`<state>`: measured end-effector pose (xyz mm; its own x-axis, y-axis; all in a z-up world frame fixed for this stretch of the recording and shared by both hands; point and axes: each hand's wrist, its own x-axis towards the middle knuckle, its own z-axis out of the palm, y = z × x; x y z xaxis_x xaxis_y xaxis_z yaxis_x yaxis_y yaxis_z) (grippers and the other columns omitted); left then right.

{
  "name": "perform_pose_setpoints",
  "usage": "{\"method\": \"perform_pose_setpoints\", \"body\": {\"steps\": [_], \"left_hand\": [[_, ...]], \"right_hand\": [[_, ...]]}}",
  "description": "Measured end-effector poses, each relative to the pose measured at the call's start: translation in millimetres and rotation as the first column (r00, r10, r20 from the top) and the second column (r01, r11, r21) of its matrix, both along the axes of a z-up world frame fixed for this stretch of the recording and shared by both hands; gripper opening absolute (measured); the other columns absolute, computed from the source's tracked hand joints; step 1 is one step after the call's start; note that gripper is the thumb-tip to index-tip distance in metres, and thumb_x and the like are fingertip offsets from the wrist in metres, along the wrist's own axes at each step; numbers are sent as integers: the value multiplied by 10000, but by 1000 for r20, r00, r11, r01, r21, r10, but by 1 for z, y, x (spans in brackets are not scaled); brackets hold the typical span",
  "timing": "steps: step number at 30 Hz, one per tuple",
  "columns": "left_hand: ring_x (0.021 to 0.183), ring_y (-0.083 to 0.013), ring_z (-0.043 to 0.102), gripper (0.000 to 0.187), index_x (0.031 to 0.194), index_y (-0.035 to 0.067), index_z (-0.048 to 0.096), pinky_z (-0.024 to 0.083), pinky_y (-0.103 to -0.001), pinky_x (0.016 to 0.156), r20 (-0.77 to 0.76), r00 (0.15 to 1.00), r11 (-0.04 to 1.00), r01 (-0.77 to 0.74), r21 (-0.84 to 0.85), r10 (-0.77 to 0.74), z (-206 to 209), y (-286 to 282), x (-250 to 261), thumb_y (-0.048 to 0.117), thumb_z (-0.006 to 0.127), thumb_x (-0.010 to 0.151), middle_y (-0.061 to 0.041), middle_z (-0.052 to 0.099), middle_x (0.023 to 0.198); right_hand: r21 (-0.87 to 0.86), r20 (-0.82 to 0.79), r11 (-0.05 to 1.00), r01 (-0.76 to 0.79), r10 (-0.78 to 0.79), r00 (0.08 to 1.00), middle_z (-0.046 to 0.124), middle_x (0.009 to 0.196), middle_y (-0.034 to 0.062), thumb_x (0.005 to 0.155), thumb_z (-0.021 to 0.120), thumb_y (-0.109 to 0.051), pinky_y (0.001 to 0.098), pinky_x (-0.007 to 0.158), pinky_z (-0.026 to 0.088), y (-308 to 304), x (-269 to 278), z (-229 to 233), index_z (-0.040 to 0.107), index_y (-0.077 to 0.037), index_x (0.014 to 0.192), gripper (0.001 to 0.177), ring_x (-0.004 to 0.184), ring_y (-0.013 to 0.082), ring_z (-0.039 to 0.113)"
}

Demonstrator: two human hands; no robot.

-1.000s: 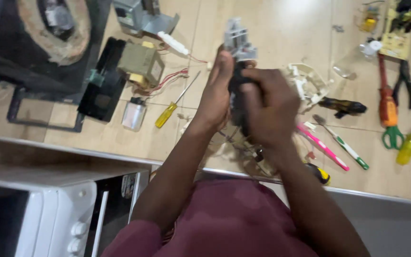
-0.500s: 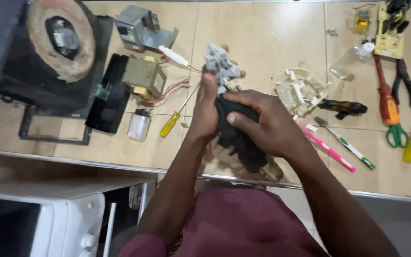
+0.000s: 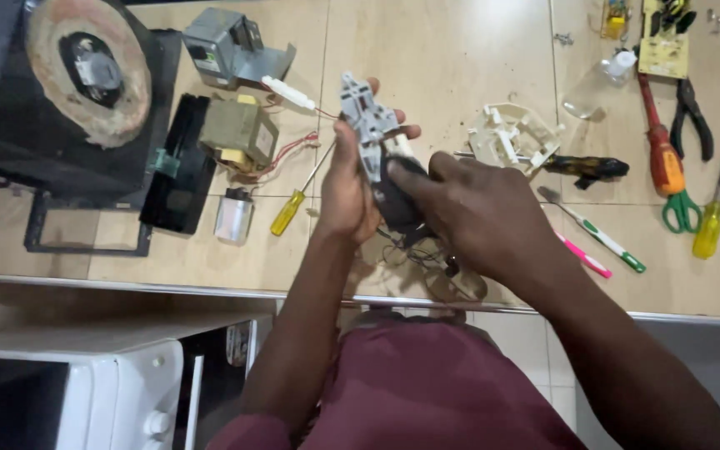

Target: Cleaning and inspecting internal components of an appliance during repair using a cloth and toothbrush

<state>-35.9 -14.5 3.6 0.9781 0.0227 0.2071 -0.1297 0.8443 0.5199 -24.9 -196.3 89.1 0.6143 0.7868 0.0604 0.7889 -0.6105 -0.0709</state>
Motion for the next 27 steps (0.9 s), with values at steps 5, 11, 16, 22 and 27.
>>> {"method": "perform_pose_setpoints", "body": {"steps": [5,11,16,22,27], "left_hand": [[1183,-291,672,709,1608,109,342,609,-404,914,-22,1000,1000,-17,-11,17,2,-6,0,499,534,1048,-166,659,1240],[1072,-279,708,779,1550,131,446,603,-397,878,-177,971,942,-98,321,162,11,-11,-3,629,469,953,-148,673,1131],[1076,-314,706,694,1540,94,415,642,-422,756,-88,986,986,-134,102,143,5,-15,-5,533,526,1014,-160,657,1090],[852,-171,639,689,1541,186,490,562,-300,585,-187,959,962,-170,214,211,9,-26,-3,619,454,1007,-85,686,1065],[975,-261,695,774,1561,190,359,608,-384,838,-269,934,946,-158,283,236,28,-22,-9,625,459,929,-129,690,1109]], "right_hand": [[19,150,993,-116,112,982,626,907,63,912,641,-242,450,410,490,-1,0,8,600,-241,1404,494,687,310,673],[-78,-39,992,-102,99,994,670,964,72,937,576,-234,511,413,517,7,4,5,635,-193,1238,310,722,341,688],[324,-296,942,-84,186,937,727,1039,68,948,620,-269,429,707,502,-19,10,35,764,-222,1227,318,841,285,706],[639,-266,728,246,-91,960,765,1080,160,946,750,-111,362,726,620,3,-10,1,645,-91,1248,320,895,271,740],[401,-58,894,200,-193,979,514,1019,105,1005,639,-312,374,488,483,34,-26,-28,630,-67,1253,349,811,246,539]]}}
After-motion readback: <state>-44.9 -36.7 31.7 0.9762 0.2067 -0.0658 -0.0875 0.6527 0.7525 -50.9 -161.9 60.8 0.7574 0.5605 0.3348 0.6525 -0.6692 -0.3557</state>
